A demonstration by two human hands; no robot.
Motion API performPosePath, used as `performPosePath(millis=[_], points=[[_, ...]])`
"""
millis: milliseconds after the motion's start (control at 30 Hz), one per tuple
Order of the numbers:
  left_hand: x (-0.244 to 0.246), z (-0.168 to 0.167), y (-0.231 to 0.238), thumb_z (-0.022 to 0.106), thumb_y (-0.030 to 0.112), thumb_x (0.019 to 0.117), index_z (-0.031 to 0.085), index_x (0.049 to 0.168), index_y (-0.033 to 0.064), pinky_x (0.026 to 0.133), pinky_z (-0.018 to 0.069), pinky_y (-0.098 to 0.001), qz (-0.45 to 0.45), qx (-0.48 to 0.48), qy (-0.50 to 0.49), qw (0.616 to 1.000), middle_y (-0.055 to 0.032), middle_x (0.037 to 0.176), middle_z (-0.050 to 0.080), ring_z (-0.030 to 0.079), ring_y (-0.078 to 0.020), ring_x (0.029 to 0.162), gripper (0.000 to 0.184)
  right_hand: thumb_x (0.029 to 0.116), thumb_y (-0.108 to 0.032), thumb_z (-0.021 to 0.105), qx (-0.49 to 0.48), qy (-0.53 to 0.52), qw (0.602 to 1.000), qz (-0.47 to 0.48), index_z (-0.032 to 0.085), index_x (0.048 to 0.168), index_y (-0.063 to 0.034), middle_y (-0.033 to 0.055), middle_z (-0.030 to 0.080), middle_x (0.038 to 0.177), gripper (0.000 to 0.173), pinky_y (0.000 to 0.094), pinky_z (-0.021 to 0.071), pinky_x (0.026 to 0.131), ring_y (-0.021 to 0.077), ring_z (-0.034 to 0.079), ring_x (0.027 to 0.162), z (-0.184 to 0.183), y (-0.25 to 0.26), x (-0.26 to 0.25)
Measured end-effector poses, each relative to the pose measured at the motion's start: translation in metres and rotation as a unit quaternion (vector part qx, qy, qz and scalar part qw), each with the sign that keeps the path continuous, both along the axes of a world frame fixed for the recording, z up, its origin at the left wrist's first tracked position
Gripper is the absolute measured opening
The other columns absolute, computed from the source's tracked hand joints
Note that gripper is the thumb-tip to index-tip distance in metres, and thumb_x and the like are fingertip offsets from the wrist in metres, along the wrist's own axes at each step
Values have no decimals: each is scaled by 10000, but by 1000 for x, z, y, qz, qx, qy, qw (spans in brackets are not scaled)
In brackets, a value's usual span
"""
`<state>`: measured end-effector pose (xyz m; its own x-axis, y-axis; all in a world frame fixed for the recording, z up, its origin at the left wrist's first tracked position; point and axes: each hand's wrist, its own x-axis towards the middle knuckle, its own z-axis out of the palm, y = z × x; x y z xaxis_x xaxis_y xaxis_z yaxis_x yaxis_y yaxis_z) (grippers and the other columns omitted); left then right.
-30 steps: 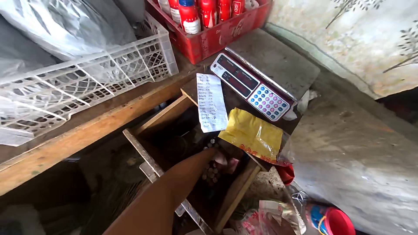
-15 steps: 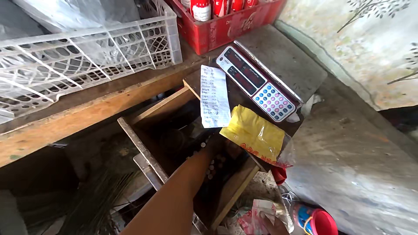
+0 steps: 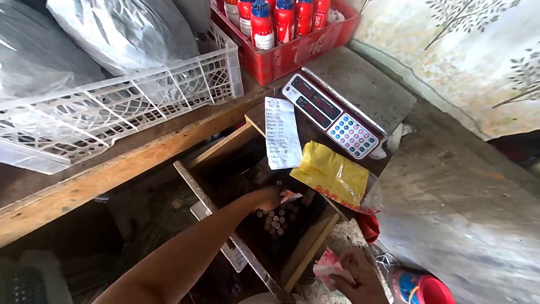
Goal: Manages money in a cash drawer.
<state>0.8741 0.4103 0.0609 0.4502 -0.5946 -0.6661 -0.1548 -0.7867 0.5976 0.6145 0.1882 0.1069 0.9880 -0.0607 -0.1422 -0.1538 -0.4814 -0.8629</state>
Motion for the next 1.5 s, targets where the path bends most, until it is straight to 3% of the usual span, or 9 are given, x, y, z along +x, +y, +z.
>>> performPosePath(millis=[167,367,567,767,933,1100,1267,1400,1500], points=[[-45,42,20,587,21,983,455,1377,-15,938,508,-555,12,-55,29,998,-241,1248,584,615,-370,1102,417,906,-345,786,-7,-159,984,85,759,836,-69,124,624,1376,287,190,569,776,16,653,942,23,4,41],[-87,93,28,691,45,893,497,1312,-5,1048,467,-528,-1,-97,-109,989,-248,1366,477,497,-423,1283,465,924,-401,740,-139,-82,959,233,792,860,-93,106,568,1486,320,426,610,767,185,723,948,53,37,91],[-104,89,62,740,147,900,518,1363,50,993,525,-398,169,-292,-81,938,-150,1259,613,629,-218,1123,522,932,-345,731,-98,-103,963,228,718,756,-2,155,733,915,386,448,591,728,252,717,828,27,68,92],[-133,64,79,738,217,883,235,1547,38,933,585,-372,461,-465,102,749,-102,1210,693,695,-204,1080,852,910,-295,748,-13,-135,984,118,782,844,-33,90,755,876,273,274,597,761,100,715,809,3,85,80],[-156,52,65,615,185,987,656,1128,19,835,597,-309,532,-405,136,731,-38,961,735,711,-123,891,221,932,-331,736,-26,-151,968,199,746,781,-18,118,738,817,348,353,599,713,175,718,766,-6,94,82],[-136,57,77,532,25,1027,647,1068,-19,773,624,-331,620,-456,12,638,-83,909,742,730,-161,826,130,1006,-323,642,25,-75,982,174,773,967,-16,118,718,1200,335,322,587,917,140,700,1053,-6,100,91],[-145,45,88,524,20,1002,611,1125,-16,799,609,-243,594,-415,-154,672,12,909,734,716,-55,845,155,1036,-272,568,132,-29,987,87,718,1050,27,69,643,1047,335,205,553,804,37,628,902,4,100,100],[-161,48,73,465,84,1046,566,1229,-56,822,607,-258,558,-430,-97,702,-16,964,723,711,-65,881,251,1092,-244,451,250,160,953,63,652,1021,-89,-87,585,716,263,146,367,464,-38,430,501,35,110,115],[-165,64,57,423,158,1061,453,1354,-80,910,575,-233,569,-441,-37,694,-32,1111,671,675,-31,996,378,1088,-235,476,219,145,964,32,673,1102,-44,-31,652,840,275,194,468,594,-4,555,653,28,122,121]])
